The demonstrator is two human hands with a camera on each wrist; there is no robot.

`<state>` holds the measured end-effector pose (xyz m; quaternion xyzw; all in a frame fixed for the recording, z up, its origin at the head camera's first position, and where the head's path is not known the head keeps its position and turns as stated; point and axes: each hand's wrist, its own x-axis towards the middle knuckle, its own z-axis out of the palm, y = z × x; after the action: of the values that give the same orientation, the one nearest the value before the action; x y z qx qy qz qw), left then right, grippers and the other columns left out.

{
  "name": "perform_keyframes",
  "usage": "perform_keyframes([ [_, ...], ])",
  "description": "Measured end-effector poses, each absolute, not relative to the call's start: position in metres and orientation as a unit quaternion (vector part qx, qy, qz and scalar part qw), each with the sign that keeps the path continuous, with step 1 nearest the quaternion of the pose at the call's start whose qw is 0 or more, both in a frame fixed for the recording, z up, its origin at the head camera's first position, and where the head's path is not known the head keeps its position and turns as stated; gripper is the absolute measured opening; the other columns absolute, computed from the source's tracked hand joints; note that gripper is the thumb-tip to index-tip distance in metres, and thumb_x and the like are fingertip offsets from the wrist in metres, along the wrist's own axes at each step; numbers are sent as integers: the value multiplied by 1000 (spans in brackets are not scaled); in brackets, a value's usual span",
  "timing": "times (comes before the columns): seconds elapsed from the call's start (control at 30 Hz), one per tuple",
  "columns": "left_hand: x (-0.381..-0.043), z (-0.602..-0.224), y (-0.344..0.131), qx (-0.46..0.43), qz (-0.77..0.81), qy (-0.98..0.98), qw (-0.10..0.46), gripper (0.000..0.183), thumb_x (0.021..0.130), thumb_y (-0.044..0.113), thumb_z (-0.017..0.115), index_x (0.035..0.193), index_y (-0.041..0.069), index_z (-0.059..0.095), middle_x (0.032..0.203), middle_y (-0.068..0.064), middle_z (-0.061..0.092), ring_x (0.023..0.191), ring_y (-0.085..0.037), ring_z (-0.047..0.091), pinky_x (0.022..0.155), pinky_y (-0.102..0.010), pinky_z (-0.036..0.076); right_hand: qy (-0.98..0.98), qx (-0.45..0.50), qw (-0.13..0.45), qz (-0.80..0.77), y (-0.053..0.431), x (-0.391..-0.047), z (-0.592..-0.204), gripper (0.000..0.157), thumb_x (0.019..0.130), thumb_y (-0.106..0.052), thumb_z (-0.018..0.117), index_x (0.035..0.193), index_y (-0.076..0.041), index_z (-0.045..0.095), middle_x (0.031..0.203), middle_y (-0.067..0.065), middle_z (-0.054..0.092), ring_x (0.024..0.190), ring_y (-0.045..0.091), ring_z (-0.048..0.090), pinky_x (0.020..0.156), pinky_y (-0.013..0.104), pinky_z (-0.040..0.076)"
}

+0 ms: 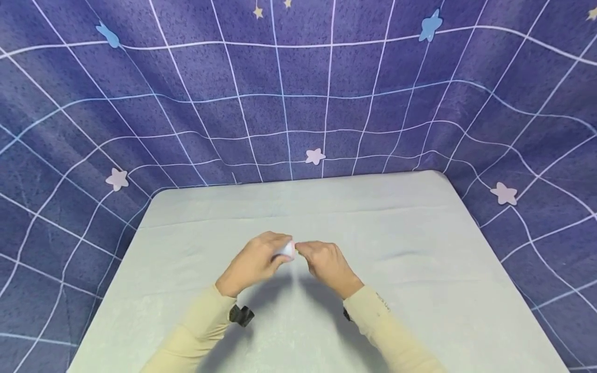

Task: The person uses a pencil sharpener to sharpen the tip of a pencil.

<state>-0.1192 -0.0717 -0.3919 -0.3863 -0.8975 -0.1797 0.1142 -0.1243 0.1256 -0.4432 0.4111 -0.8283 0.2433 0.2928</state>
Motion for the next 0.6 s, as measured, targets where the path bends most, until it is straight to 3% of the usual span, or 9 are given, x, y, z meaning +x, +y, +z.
perform_keyframes([
  [0.13,-114,-404,-71,-459,-52,-858,226,39,78,22,77,110,2,66,107,-9,68,96,-19,63,90,-28,51,-835,391,82,380,133,-127,-438,9,83,3,68,83,-5,68,69,1,68,53,3,55,48,16,46],
  [0.27,-114,-419,-73,-494,-55,-804,326,35,86,21,67,112,-2,66,110,-12,68,101,-21,63,97,-29,48,-803,367,-59,466,143,-133,-429,7,86,2,64,84,-3,69,69,3,67,53,9,58,49,24,51],
  [0.43,-114,-431,-75,-511,-45,-754,411,32,101,17,44,115,-4,64,112,-14,68,103,-23,64,98,-31,48,-769,366,-161,498,148,-138,-422,12,91,1,57,87,-2,69,69,8,66,50,8,55,45,27,49],
  [0.6,-116,-435,-77,-497,-25,-750,437,30,102,12,41,115,-2,65,114,-12,68,106,-23,64,98,-34,49,-771,353,-176,499,148,-137,-422,21,98,-4,49,94,0,69,70,9,68,49,8,56,45,27,50],
])
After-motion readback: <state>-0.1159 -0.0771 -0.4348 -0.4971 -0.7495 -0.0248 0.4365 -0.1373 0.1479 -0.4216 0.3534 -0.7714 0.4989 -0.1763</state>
